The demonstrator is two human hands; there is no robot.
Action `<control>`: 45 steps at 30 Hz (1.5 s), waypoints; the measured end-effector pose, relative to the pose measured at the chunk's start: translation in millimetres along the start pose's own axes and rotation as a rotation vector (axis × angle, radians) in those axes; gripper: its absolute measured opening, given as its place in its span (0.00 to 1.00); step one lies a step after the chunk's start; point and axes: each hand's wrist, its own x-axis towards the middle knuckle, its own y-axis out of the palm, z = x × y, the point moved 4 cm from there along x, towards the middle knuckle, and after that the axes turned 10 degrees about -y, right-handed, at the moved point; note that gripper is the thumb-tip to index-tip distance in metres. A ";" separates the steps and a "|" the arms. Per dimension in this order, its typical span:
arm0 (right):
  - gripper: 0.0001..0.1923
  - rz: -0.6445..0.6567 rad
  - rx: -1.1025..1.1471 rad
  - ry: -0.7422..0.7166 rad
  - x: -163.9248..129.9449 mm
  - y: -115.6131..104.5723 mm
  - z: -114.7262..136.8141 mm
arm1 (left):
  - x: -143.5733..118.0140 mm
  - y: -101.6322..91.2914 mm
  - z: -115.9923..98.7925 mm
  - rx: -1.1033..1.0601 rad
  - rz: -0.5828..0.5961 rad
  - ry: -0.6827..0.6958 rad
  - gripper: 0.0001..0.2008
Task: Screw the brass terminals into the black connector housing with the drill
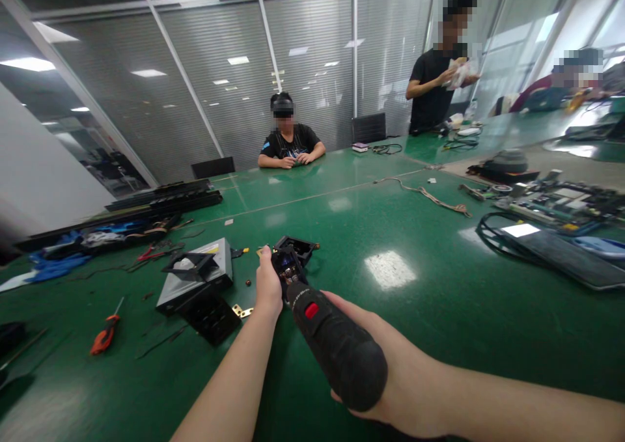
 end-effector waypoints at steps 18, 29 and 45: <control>0.64 0.038 -0.150 -0.099 2.4 0.9 15.0 | -1.4 1.9 -0.4 -0.011 0.015 -0.030 0.35; 0.57 0.054 -0.272 -0.260 4.8 0.7 24.9 | 0.4 0.7 0.0 0.022 -0.008 -0.015 0.34; 0.60 0.070 -0.265 -0.204 5.1 0.1 22.7 | 4.2 -1.1 0.2 0.014 -0.028 0.004 0.36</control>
